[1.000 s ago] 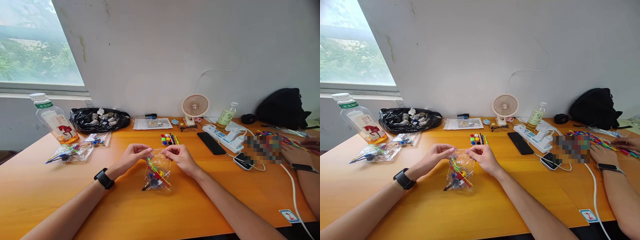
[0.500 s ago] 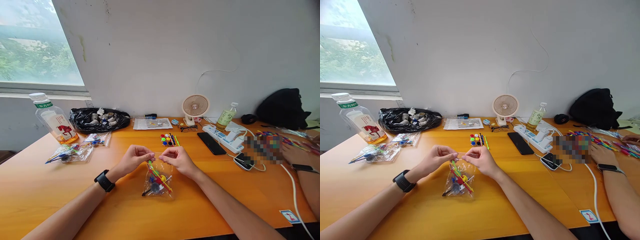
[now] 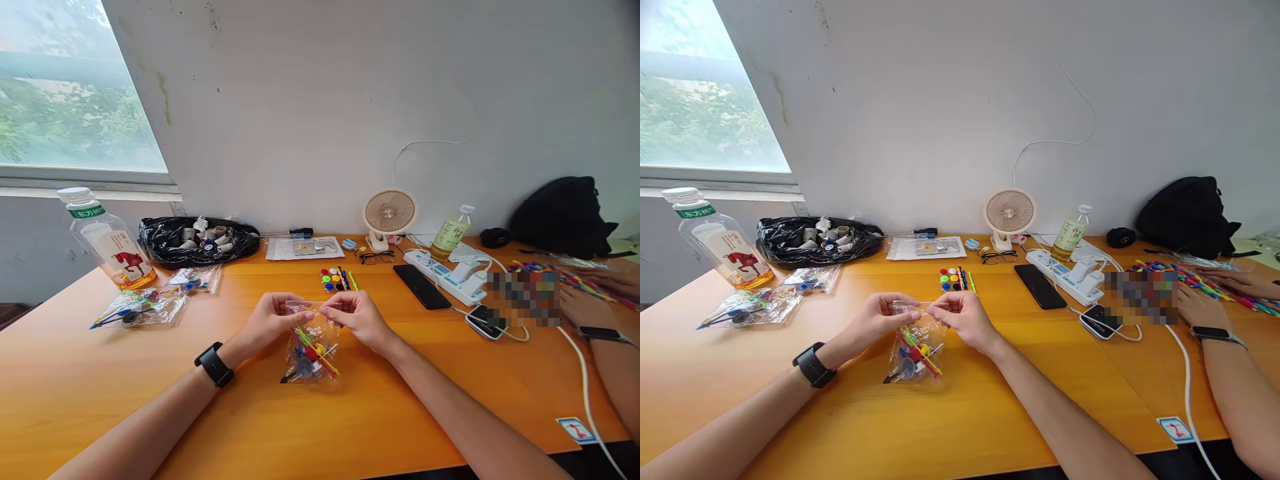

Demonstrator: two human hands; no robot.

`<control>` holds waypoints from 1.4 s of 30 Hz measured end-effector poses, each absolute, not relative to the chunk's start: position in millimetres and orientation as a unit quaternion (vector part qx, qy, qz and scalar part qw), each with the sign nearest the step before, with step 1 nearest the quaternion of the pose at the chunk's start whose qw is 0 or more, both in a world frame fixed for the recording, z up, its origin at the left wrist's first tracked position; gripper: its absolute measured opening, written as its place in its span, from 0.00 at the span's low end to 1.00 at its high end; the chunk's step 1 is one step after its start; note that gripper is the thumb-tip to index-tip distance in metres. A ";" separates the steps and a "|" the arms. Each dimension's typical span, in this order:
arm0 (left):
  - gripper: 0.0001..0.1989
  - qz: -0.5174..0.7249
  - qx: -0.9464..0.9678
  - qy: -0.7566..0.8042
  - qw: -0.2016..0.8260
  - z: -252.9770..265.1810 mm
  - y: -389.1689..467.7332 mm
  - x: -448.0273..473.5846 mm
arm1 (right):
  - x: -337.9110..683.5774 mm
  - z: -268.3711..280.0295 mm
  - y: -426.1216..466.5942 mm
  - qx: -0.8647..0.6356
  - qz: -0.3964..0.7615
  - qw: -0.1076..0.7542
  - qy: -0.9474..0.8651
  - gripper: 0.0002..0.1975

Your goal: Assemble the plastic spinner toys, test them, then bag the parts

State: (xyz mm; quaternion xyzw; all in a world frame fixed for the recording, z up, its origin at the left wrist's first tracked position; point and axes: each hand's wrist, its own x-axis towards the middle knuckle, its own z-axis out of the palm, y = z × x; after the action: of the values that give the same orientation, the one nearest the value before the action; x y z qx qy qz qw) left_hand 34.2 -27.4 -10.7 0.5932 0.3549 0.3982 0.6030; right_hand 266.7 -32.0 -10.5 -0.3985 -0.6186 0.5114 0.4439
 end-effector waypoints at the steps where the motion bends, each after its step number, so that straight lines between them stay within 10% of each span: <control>1: 0.20 0.400 0.594 0.357 0.599 -11.7 -26.4 34.3 | 267.0 -11.3 -31.7 -0.398 0.509 0.443 -0.621 0.17; 25: 0.14 0.455 0.531 0.331 0.634 -18.0 -11.8 15.0 | 275.2 -10.7 -28.1 -0.364 0.631 0.475 -0.494 0.11; 42: 0.16 0.513 0.551 0.373 0.542 -18.8 -13.7 22.8 | 273.6 -10.9 -28.8 -0.374 0.505 0.487 -0.606 0.13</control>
State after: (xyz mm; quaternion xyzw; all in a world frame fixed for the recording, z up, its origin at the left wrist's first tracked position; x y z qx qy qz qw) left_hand 22.8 -13.7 -18.8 0.5506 0.3731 0.5131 0.5424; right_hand 273.6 -28.8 -10.9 -0.3743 -0.6063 0.5054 0.4867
